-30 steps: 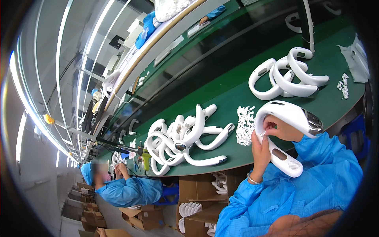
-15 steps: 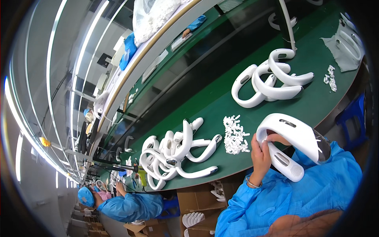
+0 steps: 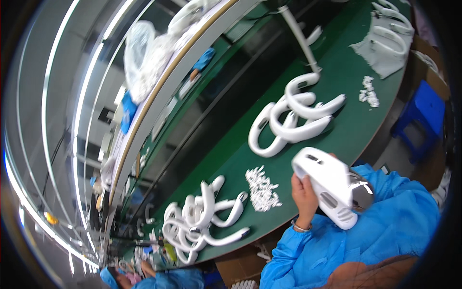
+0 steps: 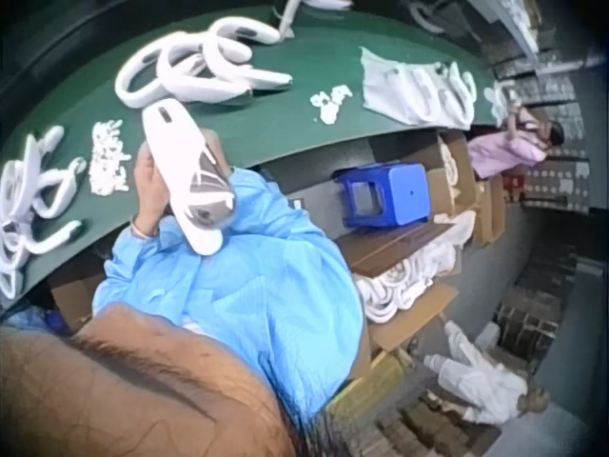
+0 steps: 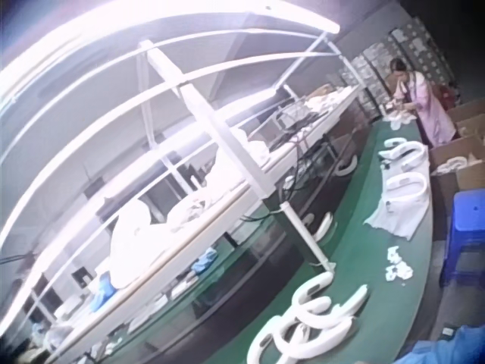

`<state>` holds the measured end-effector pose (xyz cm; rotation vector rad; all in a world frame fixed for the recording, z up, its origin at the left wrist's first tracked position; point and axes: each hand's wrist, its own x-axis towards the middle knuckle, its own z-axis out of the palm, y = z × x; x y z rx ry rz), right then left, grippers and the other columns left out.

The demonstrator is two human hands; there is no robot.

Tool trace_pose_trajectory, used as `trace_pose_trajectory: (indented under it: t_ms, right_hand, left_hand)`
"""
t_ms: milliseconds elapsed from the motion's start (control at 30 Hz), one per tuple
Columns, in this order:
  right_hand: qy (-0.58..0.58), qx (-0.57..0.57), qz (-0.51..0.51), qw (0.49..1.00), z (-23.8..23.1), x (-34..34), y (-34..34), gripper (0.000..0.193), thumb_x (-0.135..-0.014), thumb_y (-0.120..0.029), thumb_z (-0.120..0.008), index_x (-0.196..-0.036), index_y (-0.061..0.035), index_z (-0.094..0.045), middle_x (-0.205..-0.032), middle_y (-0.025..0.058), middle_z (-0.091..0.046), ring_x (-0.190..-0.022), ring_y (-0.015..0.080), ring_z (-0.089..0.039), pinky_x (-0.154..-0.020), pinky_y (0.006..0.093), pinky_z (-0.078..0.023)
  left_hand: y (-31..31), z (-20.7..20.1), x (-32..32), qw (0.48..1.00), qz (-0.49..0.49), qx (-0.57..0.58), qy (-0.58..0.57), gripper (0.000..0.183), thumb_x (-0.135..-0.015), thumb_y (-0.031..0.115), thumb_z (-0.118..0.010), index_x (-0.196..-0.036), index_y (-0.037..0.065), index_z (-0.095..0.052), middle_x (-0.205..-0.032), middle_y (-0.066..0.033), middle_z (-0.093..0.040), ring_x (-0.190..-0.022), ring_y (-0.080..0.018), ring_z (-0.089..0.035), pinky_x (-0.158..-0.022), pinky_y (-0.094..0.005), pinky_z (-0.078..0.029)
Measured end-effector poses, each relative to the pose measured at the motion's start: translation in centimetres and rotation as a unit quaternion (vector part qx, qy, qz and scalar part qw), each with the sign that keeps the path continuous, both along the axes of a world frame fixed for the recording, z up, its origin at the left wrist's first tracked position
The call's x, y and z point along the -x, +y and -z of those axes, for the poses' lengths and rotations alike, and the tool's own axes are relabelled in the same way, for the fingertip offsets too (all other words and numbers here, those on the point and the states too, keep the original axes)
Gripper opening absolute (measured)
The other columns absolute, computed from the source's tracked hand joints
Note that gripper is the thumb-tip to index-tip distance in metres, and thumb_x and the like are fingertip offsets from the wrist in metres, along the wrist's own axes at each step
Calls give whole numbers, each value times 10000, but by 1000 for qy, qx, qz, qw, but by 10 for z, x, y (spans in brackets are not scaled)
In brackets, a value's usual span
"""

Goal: Assembling white plastic curved arms and small pads into neck massager housings on a factory assembly line.

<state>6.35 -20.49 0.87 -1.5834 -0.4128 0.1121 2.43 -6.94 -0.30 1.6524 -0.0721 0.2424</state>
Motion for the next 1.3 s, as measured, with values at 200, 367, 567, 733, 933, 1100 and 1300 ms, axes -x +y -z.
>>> trace_pose_trajectory:
  t_ms: [200,367,567,733,933,1100,1300]
  right_hand:
    - [-52,214,28,975,-17,-13,-87,157,-798,-137,-607,-893,-26,-665,-813,131,-674,-757,264,-658,-673,329,-508]
    - [-234,393,340,822,39,-74,-237,216,-679,31,-630,-885,-30,-648,-861,133,-605,-828,335,-578,-715,402,-480]
    - [-266,591,216,731,77,-112,-253,106,-654,-53,-642,-752,-79,-672,-796,68,-595,-839,260,-565,-694,359,-499]
    - [-300,569,205,738,61,-111,-235,40,-654,-99,-645,-689,-82,-642,-746,61,-567,-795,249,-549,-665,363,-487]
    - [-241,315,249,884,16,-90,-208,62,-734,-51,-617,-788,-26,-635,-778,82,-623,-765,212,-607,-643,307,-492]
    - [19,-53,146,988,-18,-38,-142,116,-815,4,-563,-891,28,-647,-788,77,-640,-679,115,-617,-608,243,-500]
    - [87,-165,119,975,-30,-10,-87,84,-789,56,-568,-864,45,-604,-823,81,-622,-731,154,-641,-650,252,-535]
  left_hand:
    - [-20,18,-20,924,133,240,266,244,-931,121,-473,-1122,-28,-496,-1003,-152,-608,-768,-249,-657,-617,-378,-562]
    - [-54,-14,-16,878,260,166,367,314,-935,112,-436,-1224,-2,-392,-925,-167,-607,-722,-228,-646,-617,-341,-553]
    - [-49,6,-35,856,283,257,349,230,-921,113,-521,-1116,-8,-529,-859,-83,-632,-650,-138,-609,-602,-252,-510]
    - [-48,17,-50,889,217,232,329,254,-883,130,-614,-1088,1,-536,-792,-43,-622,-618,-107,-596,-547,-239,-477]
    - [-55,16,-64,908,197,234,287,315,-888,136,-602,-1130,-21,-476,-932,-93,-612,-754,-155,-615,-650,-279,-505]
    - [-62,26,-59,910,247,215,255,326,-869,23,-514,-1173,-9,-400,-922,-142,-632,-798,-191,-621,-696,-317,-517]
    - [-45,14,-41,885,296,226,280,379,-913,90,-491,-1260,12,-360,-1137,-156,-512,-776,-212,-623,-603,-320,-581]
